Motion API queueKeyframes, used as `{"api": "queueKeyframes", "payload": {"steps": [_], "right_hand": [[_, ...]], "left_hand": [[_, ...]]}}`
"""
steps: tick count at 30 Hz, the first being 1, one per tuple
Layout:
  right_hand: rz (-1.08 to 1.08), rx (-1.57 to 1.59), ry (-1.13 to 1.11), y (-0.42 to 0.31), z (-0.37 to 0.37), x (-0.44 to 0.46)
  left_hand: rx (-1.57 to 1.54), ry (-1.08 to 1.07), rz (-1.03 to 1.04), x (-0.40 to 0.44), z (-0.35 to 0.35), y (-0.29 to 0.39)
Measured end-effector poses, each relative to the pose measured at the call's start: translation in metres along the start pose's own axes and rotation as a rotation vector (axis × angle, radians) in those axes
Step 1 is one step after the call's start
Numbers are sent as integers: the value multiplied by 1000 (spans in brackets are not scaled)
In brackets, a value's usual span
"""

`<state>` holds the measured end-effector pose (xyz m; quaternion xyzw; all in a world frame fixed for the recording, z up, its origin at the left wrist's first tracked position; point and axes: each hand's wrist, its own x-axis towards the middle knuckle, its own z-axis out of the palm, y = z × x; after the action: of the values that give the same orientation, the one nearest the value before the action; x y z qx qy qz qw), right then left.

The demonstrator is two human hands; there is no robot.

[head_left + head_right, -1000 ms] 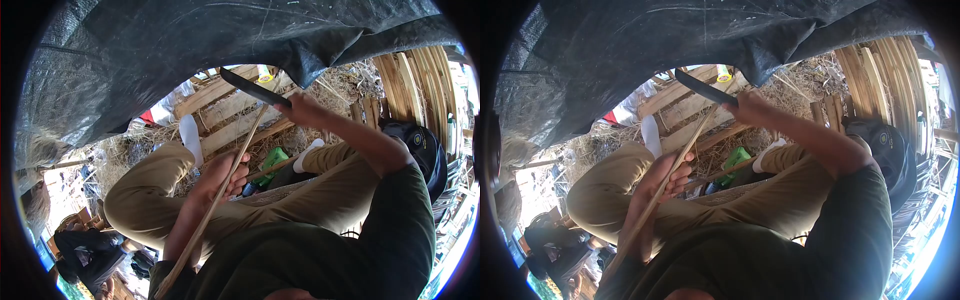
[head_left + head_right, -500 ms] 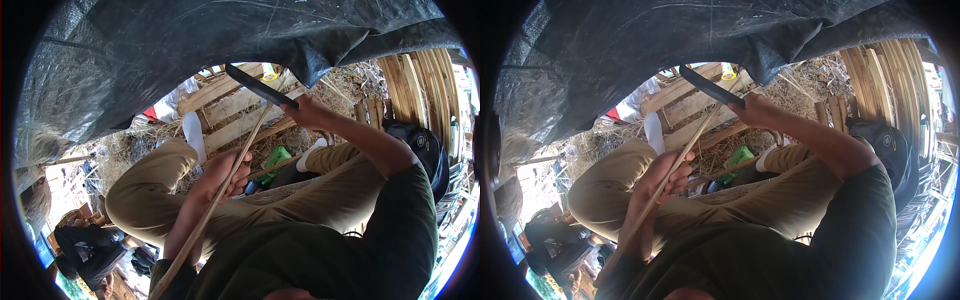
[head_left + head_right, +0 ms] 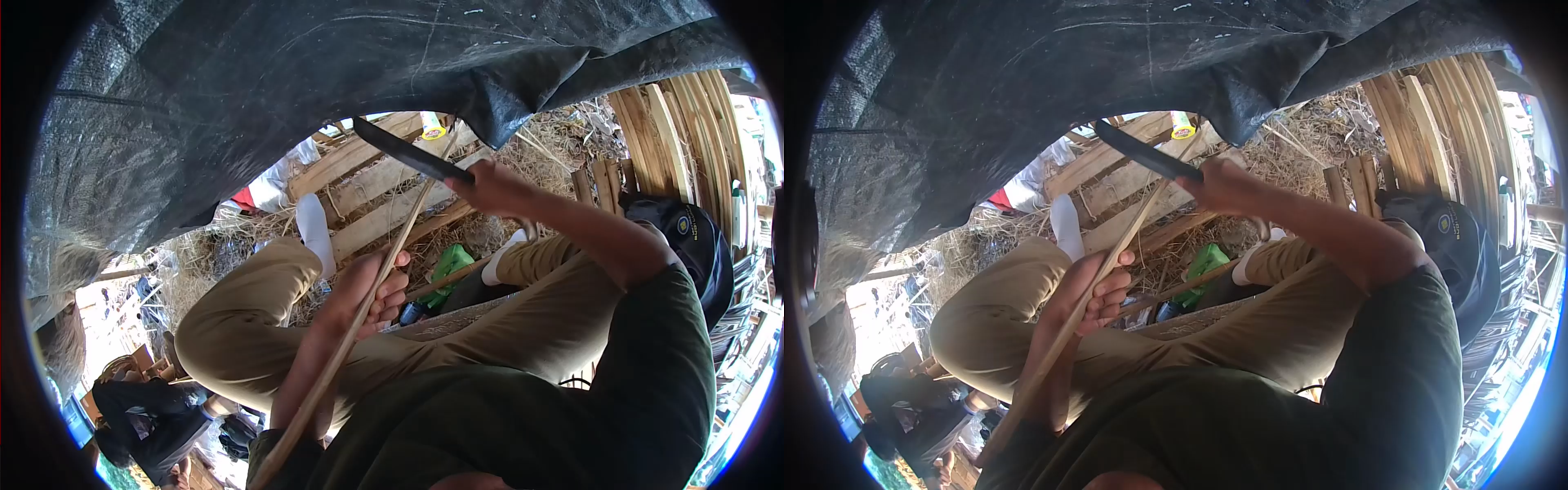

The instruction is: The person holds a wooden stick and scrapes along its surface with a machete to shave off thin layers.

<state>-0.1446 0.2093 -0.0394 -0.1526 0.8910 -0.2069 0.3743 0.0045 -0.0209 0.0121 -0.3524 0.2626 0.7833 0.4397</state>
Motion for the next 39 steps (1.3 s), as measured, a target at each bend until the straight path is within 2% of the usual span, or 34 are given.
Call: {"api": "queueKeyframes", "payload": {"steps": [4,6,8,11,12,15,19,24,26,28,31,32,35,36,39], "right_hand": [[-17,60,-72,-10,-6,-11],[54,69,-77,1,-14,1],[96,12,-39,10,-11,9],[-131,2,73,10,20,0],[11,67,-2,-5,9,-7],[-69,1,9,5,-10,6],[-7,-56,97,9,6,0],[36,142,-127,-28,-15,-26],[-16,30,-24,6,-5,0],[10,-6,2,-1,-7,-6],[-143,59,75,-20,15,-28],[-59,146,-42,-26,2,-30],[-135,28,42,4,-4,-2],[-37,12,37,5,-9,1],[43,43,11,-16,11,-20]], "left_hand": [[-1,0,-2,-5,3,1],[32,56,22,-4,8,-1],[0,-2,18,-1,0,-3],[-65,-86,13,0,-3,1],[-91,-109,3,-1,-3,1],[-95,-106,37,4,-8,-1],[-110,-122,61,0,-6,1],[-76,-115,31,-1,-5,0],[-83,-133,38,1,-9,-2],[-79,-136,40,3,-9,0],[-83,-124,29,5,-6,-2],[-83,-132,35,5,-7,-3],[-83,-148,45,6,-11,-1],[-87,-150,49,5,-12,0],[-84,-132,27,9,-3,2]]}}
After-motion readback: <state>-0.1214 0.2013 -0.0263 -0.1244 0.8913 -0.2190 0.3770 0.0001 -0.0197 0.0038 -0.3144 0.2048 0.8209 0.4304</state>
